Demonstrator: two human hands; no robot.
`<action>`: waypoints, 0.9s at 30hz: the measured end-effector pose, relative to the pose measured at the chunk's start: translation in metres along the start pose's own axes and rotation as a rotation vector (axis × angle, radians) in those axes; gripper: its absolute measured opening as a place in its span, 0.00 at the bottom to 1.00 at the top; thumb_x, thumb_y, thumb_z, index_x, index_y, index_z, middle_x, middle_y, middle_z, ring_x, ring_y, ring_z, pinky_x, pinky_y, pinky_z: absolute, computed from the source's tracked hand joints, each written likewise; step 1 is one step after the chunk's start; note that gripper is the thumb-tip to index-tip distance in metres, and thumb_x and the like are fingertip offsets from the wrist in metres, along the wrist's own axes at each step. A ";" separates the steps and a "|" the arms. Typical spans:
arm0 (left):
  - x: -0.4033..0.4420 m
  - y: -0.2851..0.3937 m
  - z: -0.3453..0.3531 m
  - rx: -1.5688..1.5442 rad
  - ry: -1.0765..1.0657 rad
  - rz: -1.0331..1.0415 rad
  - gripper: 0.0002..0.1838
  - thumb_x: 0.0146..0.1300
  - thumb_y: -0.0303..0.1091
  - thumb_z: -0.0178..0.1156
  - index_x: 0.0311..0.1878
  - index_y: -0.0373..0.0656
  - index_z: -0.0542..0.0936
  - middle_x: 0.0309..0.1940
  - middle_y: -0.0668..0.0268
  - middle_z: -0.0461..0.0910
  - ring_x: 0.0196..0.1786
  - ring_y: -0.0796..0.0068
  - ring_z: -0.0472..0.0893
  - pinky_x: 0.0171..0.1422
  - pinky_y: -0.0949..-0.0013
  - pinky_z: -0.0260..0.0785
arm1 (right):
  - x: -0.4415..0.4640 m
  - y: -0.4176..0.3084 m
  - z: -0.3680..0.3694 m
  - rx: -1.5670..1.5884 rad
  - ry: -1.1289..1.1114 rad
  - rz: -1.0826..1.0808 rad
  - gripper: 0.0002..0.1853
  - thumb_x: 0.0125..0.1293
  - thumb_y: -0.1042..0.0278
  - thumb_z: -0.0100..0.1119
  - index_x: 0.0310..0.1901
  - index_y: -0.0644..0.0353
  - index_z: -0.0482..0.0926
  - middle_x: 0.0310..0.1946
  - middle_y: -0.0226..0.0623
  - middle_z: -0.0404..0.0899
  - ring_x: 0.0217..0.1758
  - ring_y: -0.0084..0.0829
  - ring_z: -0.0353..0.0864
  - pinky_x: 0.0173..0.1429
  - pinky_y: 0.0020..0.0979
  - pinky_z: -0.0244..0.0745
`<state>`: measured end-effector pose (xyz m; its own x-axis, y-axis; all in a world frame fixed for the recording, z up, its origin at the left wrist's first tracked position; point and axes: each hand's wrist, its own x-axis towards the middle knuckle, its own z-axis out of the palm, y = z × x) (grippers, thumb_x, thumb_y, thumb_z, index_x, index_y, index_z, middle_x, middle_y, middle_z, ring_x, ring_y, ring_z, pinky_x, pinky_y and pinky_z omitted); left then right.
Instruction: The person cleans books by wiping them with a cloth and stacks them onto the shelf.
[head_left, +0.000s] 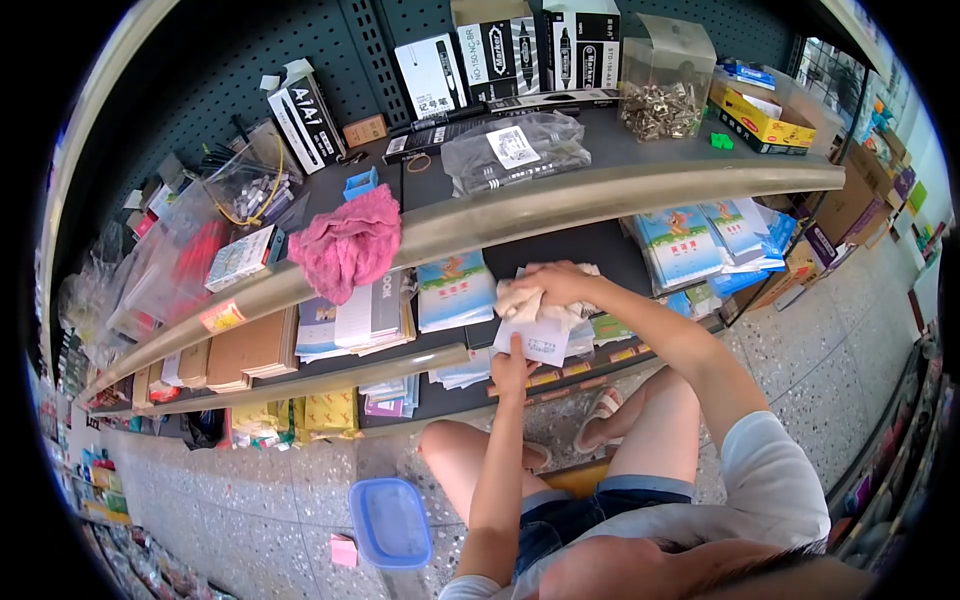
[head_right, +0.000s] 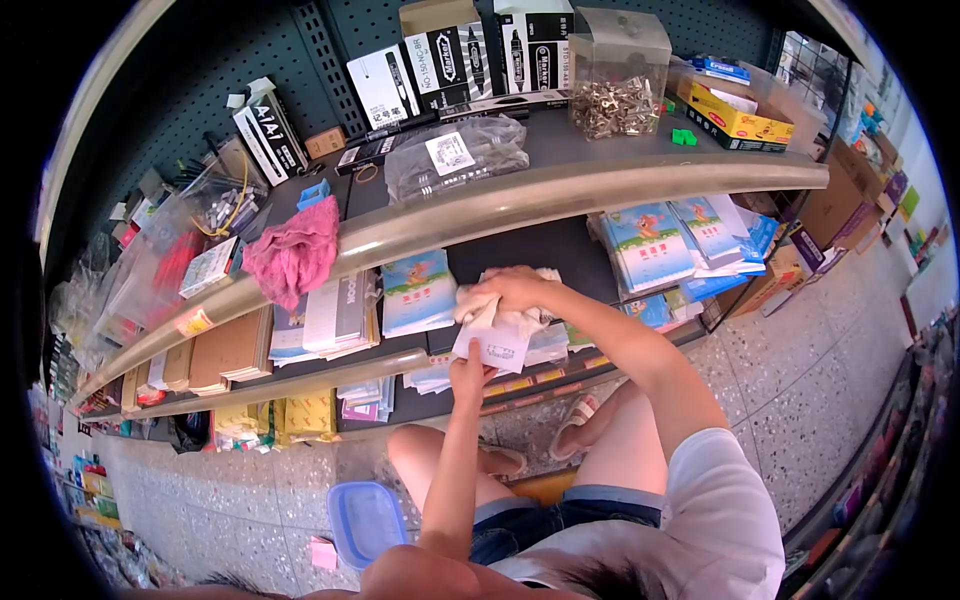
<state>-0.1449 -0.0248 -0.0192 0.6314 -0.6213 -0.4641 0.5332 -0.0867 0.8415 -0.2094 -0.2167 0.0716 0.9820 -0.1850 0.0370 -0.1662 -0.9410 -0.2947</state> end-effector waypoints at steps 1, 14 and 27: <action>-0.003 0.005 -0.004 0.070 -0.003 -0.011 0.20 0.67 0.41 0.58 0.30 0.30 0.77 0.27 0.55 0.81 0.29 0.70 0.84 0.30 0.74 0.79 | -0.004 -0.010 0.000 0.065 0.015 -0.107 0.28 0.55 0.65 0.59 0.60 0.37 0.74 0.48 0.32 0.76 0.51 0.39 0.78 0.53 0.41 0.74; 0.002 -0.005 -0.014 0.076 -0.076 0.064 0.13 0.70 0.34 0.54 0.36 0.31 0.74 0.31 0.55 0.82 0.33 0.66 0.85 0.37 0.72 0.81 | -0.021 0.060 -0.002 -0.260 0.186 0.425 0.29 0.53 0.57 0.61 0.60 0.35 0.73 0.48 0.40 0.77 0.54 0.41 0.77 0.51 0.44 0.76; -0.004 -0.008 -0.017 0.075 -0.093 0.055 0.13 0.70 0.33 0.53 0.33 0.31 0.73 0.30 0.51 0.81 0.32 0.64 0.85 0.34 0.72 0.80 | 0.002 0.006 -0.014 -0.004 -0.119 0.224 0.31 0.47 0.59 0.67 0.58 0.38 0.75 0.51 0.38 0.77 0.55 0.42 0.77 0.54 0.42 0.74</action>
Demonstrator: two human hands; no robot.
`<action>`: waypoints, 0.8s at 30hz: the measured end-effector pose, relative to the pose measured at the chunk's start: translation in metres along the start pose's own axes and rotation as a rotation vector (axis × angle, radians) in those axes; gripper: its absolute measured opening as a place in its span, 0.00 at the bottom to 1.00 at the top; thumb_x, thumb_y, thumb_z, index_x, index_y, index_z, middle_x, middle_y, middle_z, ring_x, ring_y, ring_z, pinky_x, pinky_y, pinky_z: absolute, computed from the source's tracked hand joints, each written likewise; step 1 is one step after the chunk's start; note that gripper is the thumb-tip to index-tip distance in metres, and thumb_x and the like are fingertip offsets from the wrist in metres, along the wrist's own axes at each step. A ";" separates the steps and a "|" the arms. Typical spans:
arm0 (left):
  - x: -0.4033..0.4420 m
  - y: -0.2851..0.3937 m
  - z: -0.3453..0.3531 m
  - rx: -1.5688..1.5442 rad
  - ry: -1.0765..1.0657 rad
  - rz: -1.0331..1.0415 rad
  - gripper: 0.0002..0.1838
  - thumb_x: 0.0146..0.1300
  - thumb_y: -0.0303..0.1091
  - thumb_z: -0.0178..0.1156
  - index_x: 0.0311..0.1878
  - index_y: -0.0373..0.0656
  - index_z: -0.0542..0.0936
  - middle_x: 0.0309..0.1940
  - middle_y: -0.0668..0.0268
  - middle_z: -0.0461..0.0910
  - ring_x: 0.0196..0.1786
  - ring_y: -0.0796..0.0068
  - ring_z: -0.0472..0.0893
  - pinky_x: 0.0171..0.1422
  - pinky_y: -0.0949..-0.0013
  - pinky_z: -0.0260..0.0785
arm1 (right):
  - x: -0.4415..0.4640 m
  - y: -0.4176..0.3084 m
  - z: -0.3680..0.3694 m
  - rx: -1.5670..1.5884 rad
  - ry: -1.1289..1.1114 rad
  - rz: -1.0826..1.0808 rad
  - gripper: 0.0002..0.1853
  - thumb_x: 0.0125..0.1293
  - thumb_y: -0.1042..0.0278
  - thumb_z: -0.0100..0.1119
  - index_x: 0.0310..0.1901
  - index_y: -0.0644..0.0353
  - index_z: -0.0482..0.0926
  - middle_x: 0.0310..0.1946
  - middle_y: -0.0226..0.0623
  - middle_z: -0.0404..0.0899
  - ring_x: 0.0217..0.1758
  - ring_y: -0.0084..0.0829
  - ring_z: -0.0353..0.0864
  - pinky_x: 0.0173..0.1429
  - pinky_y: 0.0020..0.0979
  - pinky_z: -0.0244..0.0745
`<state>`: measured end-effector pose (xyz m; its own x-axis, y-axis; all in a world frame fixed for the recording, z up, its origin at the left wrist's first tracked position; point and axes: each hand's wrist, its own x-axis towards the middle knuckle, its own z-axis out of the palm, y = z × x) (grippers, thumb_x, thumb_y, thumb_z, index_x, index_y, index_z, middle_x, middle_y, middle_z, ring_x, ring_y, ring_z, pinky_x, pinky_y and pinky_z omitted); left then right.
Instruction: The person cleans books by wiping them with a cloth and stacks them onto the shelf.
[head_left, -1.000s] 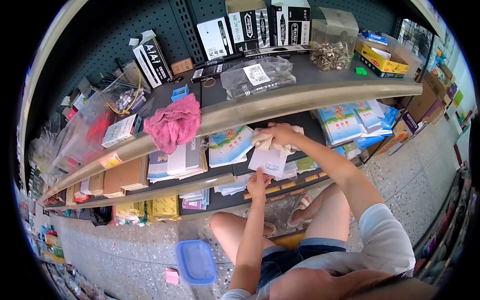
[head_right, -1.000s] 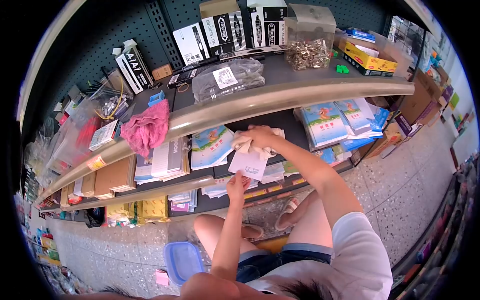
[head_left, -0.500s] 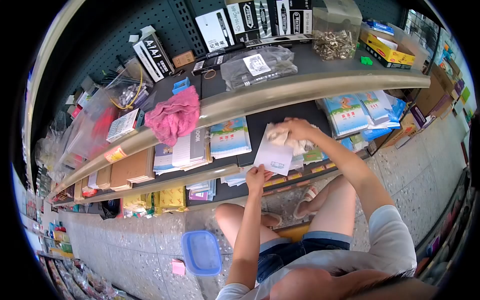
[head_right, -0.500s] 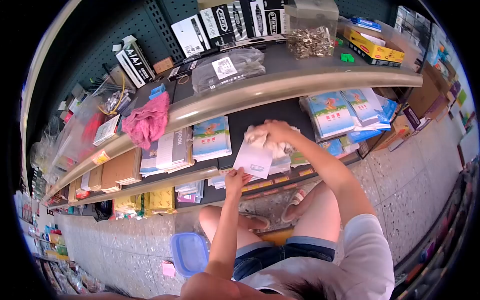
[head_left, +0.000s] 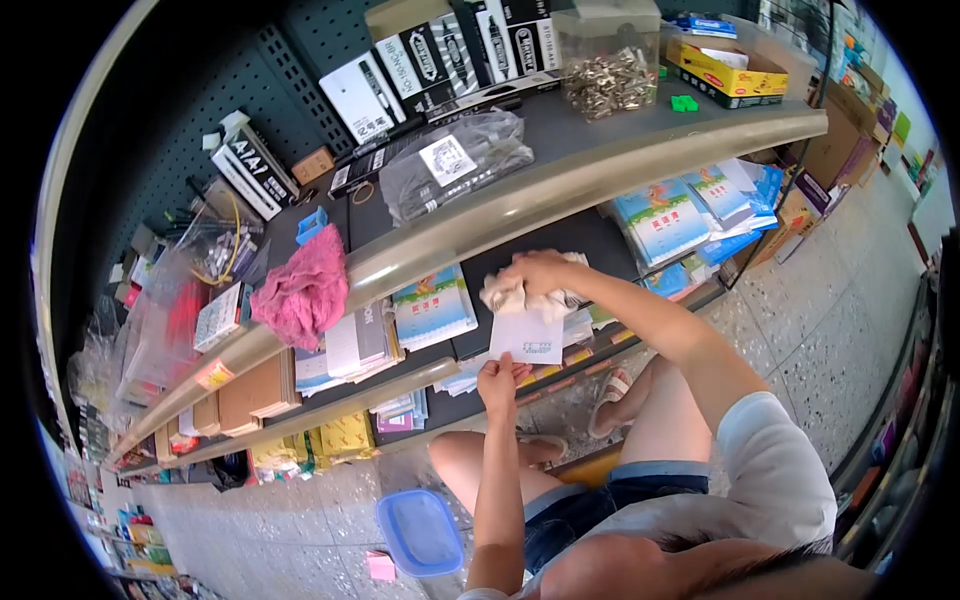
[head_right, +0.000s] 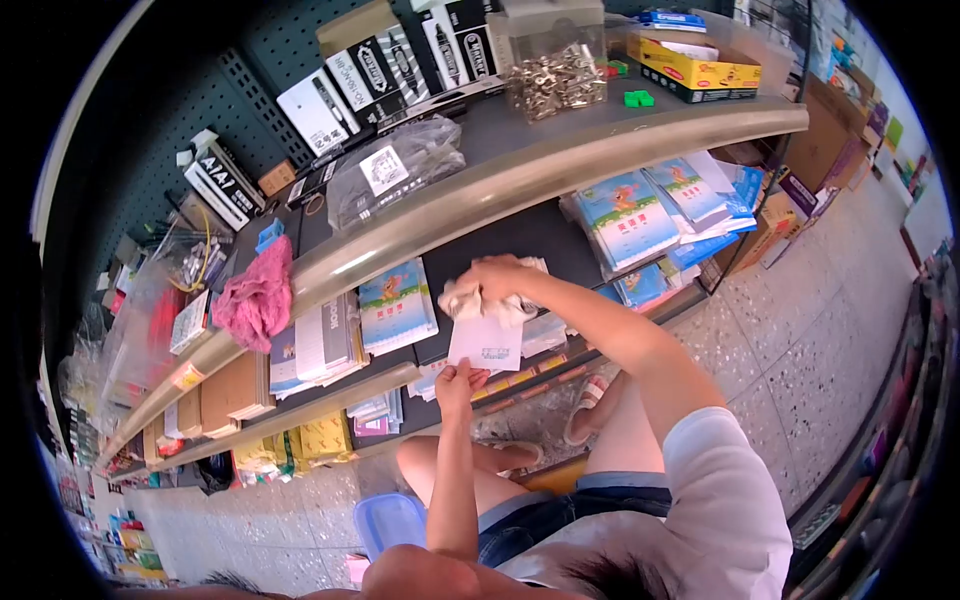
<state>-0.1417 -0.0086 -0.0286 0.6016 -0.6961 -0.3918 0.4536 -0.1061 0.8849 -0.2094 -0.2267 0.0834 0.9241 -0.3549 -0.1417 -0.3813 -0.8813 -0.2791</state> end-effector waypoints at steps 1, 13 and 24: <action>-0.001 0.000 0.001 -0.036 0.007 -0.001 0.14 0.70 0.32 0.53 0.30 0.32 0.72 0.28 0.53 0.81 0.30 0.66 0.85 0.33 0.73 0.80 | 0.006 0.015 -0.004 -0.011 0.015 0.032 0.31 0.44 0.54 0.69 0.56 0.39 0.76 0.53 0.39 0.77 0.58 0.43 0.76 0.55 0.43 0.74; -0.001 -0.014 0.005 -0.156 0.015 0.045 0.11 0.70 0.33 0.53 0.35 0.33 0.72 0.33 0.53 0.81 0.35 0.63 0.85 0.41 0.69 0.81 | -0.042 0.027 0.014 0.006 0.432 0.089 0.33 0.50 0.61 0.62 0.62 0.29 0.70 0.45 0.42 0.76 0.43 0.47 0.81 0.45 0.47 0.79; 0.002 -0.019 0.028 -0.224 0.061 0.020 0.11 0.71 0.33 0.52 0.39 0.32 0.70 0.34 0.52 0.81 0.38 0.62 0.85 0.42 0.68 0.81 | -0.086 0.030 0.004 -0.255 0.409 0.507 0.25 0.50 0.54 0.64 0.53 0.41 0.79 0.43 0.44 0.78 0.48 0.41 0.81 0.49 0.38 0.79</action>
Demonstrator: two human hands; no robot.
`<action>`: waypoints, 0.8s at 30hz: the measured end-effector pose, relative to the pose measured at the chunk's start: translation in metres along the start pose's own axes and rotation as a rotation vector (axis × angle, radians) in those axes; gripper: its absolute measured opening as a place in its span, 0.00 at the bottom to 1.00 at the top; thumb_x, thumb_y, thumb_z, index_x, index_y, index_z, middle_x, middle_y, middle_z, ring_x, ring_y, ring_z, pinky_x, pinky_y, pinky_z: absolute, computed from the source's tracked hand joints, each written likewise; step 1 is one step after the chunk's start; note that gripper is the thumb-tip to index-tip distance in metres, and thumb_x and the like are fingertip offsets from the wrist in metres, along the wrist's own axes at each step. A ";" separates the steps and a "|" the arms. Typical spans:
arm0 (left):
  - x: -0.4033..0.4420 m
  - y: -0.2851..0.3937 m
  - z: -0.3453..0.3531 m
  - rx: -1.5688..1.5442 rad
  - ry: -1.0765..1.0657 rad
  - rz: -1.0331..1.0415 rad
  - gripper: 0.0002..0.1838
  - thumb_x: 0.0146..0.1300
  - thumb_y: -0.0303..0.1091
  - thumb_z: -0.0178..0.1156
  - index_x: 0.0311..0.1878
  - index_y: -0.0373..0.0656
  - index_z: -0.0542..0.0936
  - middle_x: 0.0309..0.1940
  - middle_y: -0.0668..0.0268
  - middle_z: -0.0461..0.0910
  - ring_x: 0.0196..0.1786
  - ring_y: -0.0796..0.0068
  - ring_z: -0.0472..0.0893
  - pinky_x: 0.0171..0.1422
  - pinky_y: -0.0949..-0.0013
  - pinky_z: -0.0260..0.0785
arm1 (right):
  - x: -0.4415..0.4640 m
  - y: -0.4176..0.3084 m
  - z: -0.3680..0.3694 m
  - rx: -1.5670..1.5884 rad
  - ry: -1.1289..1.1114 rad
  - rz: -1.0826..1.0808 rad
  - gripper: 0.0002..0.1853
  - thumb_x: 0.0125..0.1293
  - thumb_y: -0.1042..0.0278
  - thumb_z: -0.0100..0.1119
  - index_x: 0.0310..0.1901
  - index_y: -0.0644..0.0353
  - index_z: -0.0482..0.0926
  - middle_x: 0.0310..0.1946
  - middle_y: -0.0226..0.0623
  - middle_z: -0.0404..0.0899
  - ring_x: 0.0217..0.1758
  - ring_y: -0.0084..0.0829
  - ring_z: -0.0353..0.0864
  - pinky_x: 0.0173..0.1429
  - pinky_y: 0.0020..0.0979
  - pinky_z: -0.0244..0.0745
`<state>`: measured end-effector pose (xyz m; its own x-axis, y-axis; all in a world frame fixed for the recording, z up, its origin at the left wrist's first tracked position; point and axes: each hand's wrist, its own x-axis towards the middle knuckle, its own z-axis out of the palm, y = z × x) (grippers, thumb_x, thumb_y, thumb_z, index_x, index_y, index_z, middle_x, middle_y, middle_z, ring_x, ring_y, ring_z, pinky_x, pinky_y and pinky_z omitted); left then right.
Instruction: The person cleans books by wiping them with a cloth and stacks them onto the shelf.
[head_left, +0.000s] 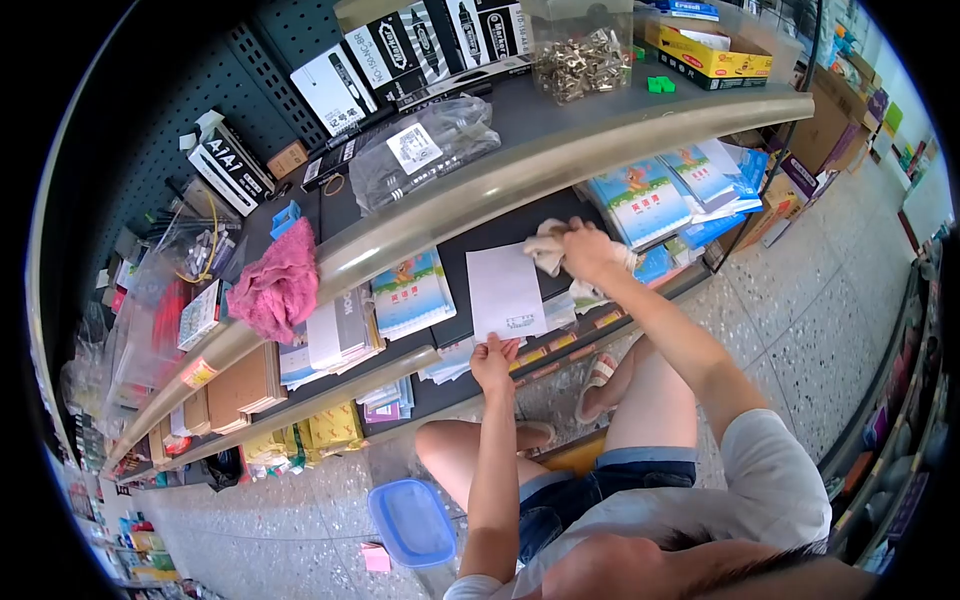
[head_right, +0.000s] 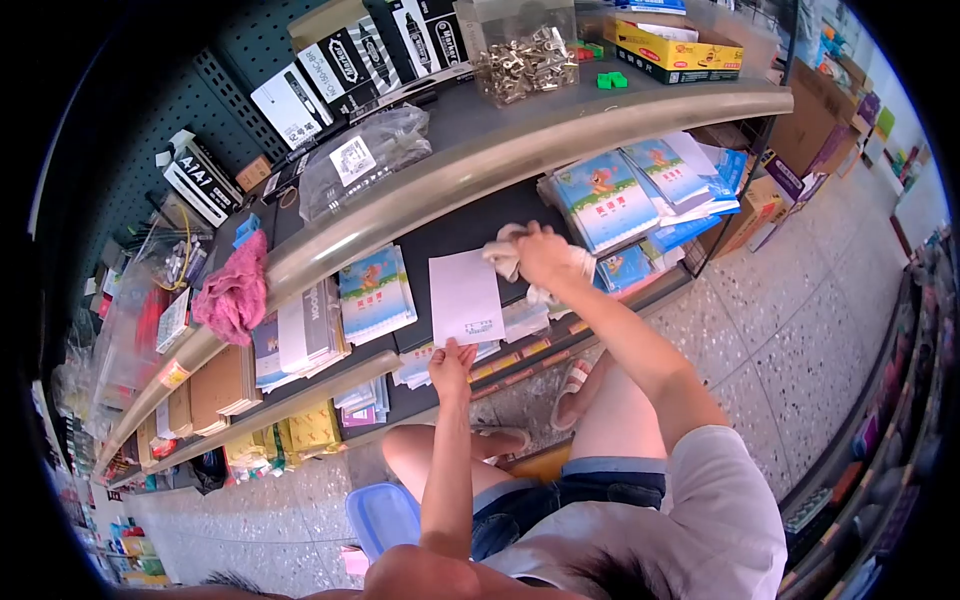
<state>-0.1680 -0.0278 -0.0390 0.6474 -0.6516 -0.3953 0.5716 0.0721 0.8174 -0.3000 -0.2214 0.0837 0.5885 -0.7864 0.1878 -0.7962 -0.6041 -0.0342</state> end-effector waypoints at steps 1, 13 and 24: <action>0.002 -0.001 0.001 -0.023 0.002 -0.014 0.11 0.71 0.33 0.52 0.39 0.32 0.70 0.34 0.53 0.81 0.39 0.62 0.85 0.42 0.68 0.81 | -0.002 0.002 -0.002 0.107 -0.027 0.024 0.25 0.49 0.56 0.63 0.53 0.43 0.79 0.43 0.46 0.78 0.47 0.42 0.81 0.49 0.40 0.79; 0.004 -0.020 0.027 -0.173 -0.067 -0.132 0.11 0.69 0.38 0.57 0.39 0.38 0.75 0.37 0.59 0.82 0.41 0.68 0.84 0.43 0.70 0.79 | -0.048 -0.046 -0.005 0.375 -0.174 -0.098 0.28 0.50 0.63 0.60 0.58 0.46 0.77 0.43 0.45 0.78 0.49 0.46 0.80 0.52 0.41 0.77; -0.007 0.002 0.016 -0.166 -0.001 -0.166 0.18 0.71 0.42 0.53 0.51 0.35 0.72 0.46 0.53 0.80 0.50 0.62 0.82 0.54 0.62 0.77 | -0.074 -0.026 -0.023 0.403 0.206 0.104 0.32 0.43 0.74 0.59 0.57 0.55 0.75 0.38 0.45 0.75 0.38 0.48 0.80 0.43 0.42 0.79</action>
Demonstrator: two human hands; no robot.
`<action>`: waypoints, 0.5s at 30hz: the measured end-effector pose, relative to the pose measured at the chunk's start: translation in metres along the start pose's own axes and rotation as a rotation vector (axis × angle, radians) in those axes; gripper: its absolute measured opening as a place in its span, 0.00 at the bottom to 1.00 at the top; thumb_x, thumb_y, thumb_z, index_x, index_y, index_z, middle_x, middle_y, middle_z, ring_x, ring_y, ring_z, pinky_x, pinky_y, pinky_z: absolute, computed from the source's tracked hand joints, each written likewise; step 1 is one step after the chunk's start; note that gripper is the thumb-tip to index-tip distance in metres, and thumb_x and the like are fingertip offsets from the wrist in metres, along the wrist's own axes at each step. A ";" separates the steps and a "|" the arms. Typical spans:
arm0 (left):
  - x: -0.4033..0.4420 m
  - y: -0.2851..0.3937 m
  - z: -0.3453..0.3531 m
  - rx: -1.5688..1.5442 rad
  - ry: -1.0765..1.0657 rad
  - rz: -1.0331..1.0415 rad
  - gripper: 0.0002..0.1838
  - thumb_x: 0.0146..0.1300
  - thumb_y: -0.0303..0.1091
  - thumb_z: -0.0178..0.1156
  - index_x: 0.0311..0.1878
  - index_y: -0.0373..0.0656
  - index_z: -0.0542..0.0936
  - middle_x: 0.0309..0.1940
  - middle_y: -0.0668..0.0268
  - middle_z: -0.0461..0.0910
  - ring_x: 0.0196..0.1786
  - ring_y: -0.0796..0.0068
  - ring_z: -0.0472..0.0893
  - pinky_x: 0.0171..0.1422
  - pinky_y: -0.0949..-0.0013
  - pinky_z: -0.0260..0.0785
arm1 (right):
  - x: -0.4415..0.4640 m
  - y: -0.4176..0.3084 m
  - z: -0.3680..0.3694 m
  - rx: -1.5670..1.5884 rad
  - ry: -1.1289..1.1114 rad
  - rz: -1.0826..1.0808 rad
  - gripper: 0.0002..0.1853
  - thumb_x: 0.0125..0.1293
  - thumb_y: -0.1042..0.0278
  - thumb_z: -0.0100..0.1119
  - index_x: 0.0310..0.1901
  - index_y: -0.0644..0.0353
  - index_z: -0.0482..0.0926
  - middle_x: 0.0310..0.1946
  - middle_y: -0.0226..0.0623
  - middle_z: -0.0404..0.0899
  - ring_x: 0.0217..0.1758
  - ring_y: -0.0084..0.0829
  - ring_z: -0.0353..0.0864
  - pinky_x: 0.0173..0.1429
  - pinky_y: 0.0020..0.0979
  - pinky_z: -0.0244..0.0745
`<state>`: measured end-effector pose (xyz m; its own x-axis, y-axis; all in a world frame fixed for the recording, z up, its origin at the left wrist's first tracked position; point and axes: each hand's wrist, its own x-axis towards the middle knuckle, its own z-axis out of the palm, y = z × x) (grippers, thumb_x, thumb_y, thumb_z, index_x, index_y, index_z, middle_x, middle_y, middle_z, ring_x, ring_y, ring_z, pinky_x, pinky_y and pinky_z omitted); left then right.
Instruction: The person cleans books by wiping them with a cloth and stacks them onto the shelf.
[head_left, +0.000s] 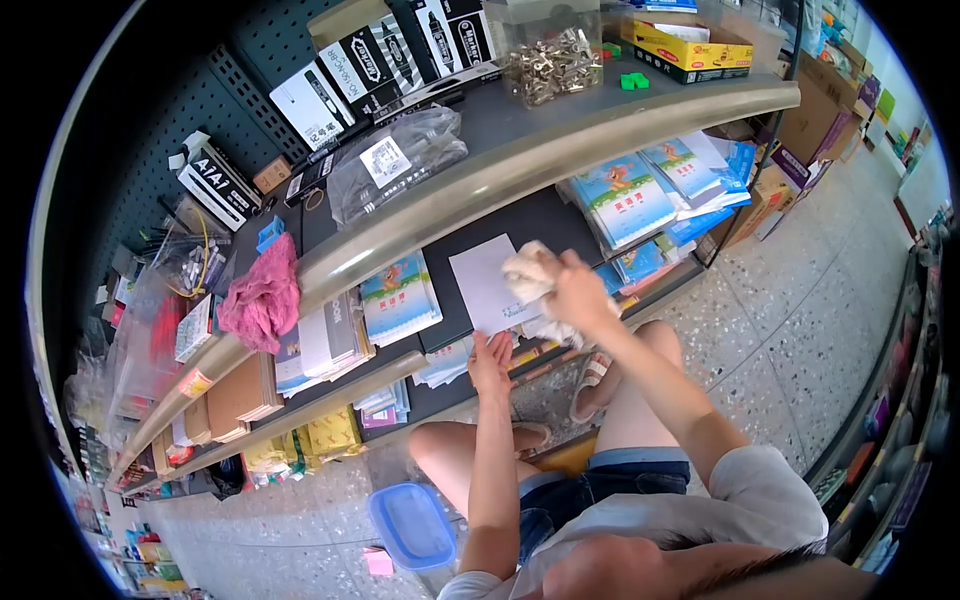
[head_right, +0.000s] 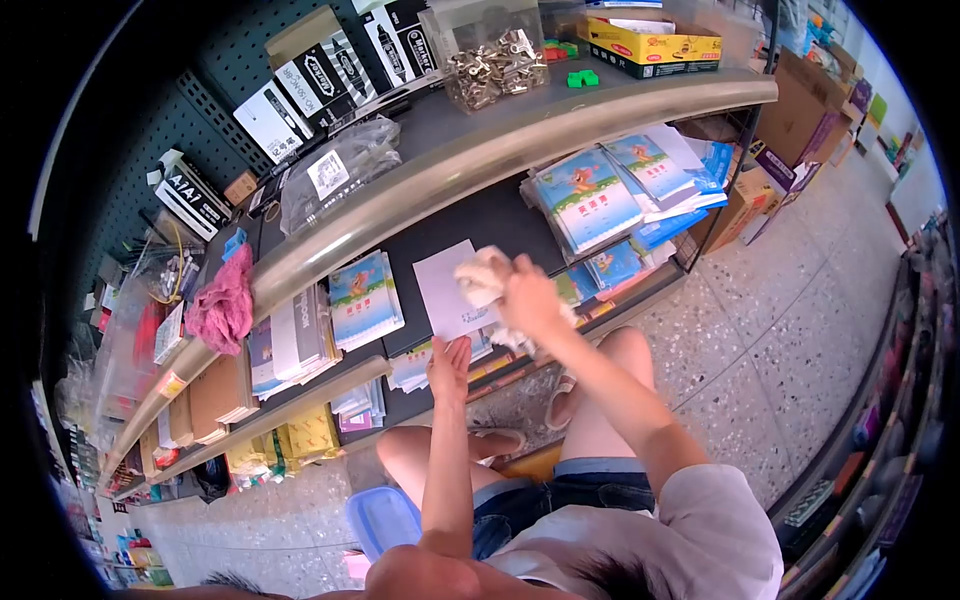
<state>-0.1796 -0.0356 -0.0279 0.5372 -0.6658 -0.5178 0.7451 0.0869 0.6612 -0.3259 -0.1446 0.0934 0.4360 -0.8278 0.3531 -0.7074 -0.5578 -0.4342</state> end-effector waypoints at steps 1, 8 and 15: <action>0.001 0.000 0.000 0.007 0.002 0.018 0.18 0.71 0.41 0.52 0.53 0.35 0.72 0.45 0.53 0.81 0.48 0.61 0.82 0.53 0.62 0.77 | -0.007 -0.010 0.010 0.048 -0.033 -0.030 0.32 0.44 0.74 0.59 0.58 0.54 0.75 0.39 0.45 0.75 0.39 0.48 0.80 0.44 0.42 0.79; 0.006 0.001 -0.003 -0.180 -0.100 -0.190 0.18 0.70 0.30 0.41 0.60 0.35 0.69 0.53 0.55 0.77 0.54 0.62 0.79 0.59 0.61 0.73 | -0.033 -0.053 0.061 0.202 -0.198 0.024 0.31 0.47 0.72 0.58 0.59 0.52 0.74 0.41 0.46 0.75 0.43 0.48 0.81 0.48 0.42 0.79; 0.011 -0.003 -0.008 -0.047 -0.089 -0.023 0.17 0.72 0.40 0.49 0.55 0.36 0.69 0.49 0.48 0.79 0.53 0.57 0.80 0.57 0.61 0.76 | -0.023 0.020 0.041 -0.061 -0.096 0.124 0.32 0.46 0.73 0.60 0.59 0.50 0.74 0.41 0.44 0.75 0.41 0.45 0.81 0.46 0.41 0.79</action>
<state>-0.1724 -0.0372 -0.0397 0.4840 -0.7308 -0.4813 0.7760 0.1043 0.6220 -0.3271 -0.1391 0.0431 0.3927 -0.8935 0.2178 -0.7903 -0.4490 -0.4170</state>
